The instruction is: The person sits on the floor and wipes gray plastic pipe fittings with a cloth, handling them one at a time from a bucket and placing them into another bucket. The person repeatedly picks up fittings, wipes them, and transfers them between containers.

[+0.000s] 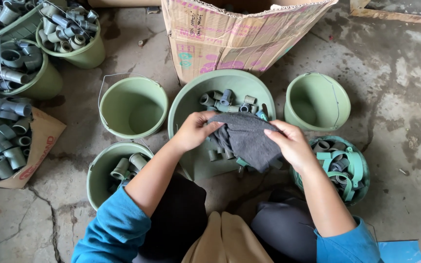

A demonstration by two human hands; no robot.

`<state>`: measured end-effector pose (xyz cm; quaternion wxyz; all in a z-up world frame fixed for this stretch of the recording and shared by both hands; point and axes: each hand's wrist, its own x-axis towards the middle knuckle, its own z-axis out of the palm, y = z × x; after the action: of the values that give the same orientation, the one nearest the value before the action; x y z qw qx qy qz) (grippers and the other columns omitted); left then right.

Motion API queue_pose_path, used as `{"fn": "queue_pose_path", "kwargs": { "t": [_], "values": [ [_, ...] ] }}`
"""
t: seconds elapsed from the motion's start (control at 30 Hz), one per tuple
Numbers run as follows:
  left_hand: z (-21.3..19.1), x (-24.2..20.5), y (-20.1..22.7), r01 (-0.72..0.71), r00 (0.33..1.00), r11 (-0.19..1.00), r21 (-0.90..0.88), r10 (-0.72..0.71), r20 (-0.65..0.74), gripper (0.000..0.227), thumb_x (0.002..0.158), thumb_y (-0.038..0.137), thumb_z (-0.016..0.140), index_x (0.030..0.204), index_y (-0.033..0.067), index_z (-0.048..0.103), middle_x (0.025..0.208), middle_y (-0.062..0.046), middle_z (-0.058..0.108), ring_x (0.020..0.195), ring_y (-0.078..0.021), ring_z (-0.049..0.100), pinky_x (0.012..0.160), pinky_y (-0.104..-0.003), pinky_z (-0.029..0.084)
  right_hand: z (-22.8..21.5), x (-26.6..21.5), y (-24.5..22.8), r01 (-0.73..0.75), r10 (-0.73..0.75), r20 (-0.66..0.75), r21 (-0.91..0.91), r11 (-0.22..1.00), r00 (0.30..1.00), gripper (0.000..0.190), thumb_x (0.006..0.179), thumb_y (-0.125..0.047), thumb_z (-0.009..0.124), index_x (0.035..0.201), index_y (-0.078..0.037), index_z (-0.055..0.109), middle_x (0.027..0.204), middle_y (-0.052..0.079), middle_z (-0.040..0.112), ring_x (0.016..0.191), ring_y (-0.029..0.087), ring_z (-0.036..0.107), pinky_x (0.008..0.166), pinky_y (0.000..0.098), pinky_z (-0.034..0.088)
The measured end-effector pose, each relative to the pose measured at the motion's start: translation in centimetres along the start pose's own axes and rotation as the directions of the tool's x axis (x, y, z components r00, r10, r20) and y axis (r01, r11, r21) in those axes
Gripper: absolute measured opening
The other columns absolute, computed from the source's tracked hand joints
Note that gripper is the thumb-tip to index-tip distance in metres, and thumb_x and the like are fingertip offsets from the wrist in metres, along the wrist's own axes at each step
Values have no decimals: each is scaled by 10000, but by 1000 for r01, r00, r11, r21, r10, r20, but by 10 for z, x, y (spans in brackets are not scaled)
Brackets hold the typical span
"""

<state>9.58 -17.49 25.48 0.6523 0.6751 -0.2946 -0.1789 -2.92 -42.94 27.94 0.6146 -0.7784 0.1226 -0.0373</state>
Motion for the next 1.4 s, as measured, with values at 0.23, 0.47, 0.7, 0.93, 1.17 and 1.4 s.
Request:
{"fn": "queue_pose_path", "kwargs": {
  "t": [0.23,0.47,0.7,0.93,1.17,1.4],
  "values": [
    [-6,1,9,-190,978,914,358,206,-7,128,902,170,763,961,57,779,1126,-115,742,1027,-402,703,924,-476,536,-15,9,-10,211,-327,-76,-624,752,942,294,940,-143,707,1204,-257,767,1305,24,640,1176,321,635,1037,465,502],
    [-17,-11,6,-102,966,963,247,37,256,239,893,14,615,1085,53,754,986,-171,764,900,-380,708,878,-487,540,-14,-7,-41,338,-276,286,-198,920,918,177,891,-103,708,1043,-76,793,1024,103,808,1003,201,722,897,404,559],
    [20,-13,52,-293,827,953,-72,290,482,257,860,-80,565,902,113,729,1078,-93,566,964,-263,498,926,-395,431,-6,10,-3,213,-401,448,412,886,799,167,866,-145,668,926,10,682,1298,199,559,1237,298,495,1068,463,364],
    [37,0,9,-234,930,919,-318,307,202,47,966,35,682,1009,41,699,1192,-139,618,1155,-247,564,1050,-424,424,33,8,33,-152,-88,347,608,779,934,376,871,89,570,1245,51,576,1141,145,626,1048,253,630,930,415,506],
    [24,4,15,408,913,848,-339,-382,144,615,864,435,742,1351,87,602,1196,-119,679,1070,-232,680,880,-371,562,34,9,-7,-116,118,8,220,969,993,217,821,-125,849,967,-61,702,756,11,583,711,105,515,597,234,381],
    [64,4,52,129,903,867,-482,97,418,543,917,106,782,1381,21,513,1259,-162,610,1188,-249,602,1038,-433,534,-59,46,81,40,-209,176,667,744,962,746,1025,-723,220,1119,-44,513,718,244,594,413,197,494,392,235,349]
  ]
}}
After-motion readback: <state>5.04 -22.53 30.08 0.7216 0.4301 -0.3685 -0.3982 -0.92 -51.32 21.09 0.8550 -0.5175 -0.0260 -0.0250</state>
